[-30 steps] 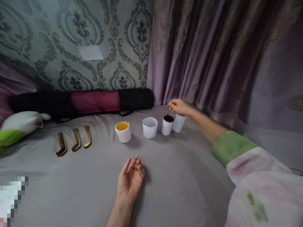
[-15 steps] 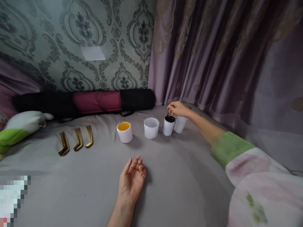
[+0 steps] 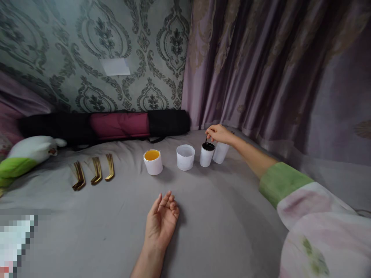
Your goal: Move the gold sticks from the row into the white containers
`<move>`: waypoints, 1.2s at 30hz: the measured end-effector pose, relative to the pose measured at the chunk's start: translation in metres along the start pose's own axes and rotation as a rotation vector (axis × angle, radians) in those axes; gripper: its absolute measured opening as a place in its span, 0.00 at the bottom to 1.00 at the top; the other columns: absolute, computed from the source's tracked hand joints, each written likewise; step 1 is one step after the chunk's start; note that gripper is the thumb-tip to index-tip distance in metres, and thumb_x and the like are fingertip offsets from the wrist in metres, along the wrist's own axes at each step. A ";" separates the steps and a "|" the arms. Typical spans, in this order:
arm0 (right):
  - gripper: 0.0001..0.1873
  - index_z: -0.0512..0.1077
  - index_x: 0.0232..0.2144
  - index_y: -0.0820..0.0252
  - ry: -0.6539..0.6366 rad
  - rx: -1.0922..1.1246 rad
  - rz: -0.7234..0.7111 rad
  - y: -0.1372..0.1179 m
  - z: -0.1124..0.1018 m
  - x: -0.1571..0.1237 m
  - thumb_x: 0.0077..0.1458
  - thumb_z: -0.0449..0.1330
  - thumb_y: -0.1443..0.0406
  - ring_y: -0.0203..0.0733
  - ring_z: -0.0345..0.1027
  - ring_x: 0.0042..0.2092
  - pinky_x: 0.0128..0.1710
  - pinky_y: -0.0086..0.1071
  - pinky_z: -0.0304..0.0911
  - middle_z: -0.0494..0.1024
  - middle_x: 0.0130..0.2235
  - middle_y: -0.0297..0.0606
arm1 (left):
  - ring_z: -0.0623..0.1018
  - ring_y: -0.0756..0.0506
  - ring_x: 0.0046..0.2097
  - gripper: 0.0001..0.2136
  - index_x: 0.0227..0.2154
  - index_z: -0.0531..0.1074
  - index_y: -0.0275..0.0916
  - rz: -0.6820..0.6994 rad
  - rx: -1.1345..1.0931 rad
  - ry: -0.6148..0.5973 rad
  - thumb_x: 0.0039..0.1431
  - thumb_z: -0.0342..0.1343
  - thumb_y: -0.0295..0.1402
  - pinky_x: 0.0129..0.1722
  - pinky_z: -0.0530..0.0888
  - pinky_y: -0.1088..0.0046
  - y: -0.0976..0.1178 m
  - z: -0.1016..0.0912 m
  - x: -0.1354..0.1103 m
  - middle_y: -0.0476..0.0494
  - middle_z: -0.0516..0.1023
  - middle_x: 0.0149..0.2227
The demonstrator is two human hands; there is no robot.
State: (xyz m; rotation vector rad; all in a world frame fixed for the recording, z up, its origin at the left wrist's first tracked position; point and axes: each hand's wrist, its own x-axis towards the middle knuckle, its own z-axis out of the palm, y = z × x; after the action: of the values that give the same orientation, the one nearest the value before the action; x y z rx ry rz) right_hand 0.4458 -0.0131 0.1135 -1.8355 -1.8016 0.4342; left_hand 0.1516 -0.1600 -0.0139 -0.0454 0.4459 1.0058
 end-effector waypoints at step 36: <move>0.12 0.68 0.32 0.64 0.259 0.259 0.026 -0.026 -0.015 -0.025 0.56 0.48 0.63 0.28 0.62 0.20 0.14 0.20 0.54 0.74 0.31 0.41 | 0.68 0.53 0.26 0.08 0.33 0.70 0.30 0.001 0.015 -0.002 0.54 0.49 0.28 0.24 0.67 0.76 -0.001 0.002 -0.002 0.43 0.69 0.27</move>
State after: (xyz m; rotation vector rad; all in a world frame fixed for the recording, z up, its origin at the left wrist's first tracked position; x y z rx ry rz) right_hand 0.4312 -0.0406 0.1369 -1.6535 -1.4761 0.3991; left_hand 0.1518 -0.1613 -0.0113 -0.0312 0.4519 1.0032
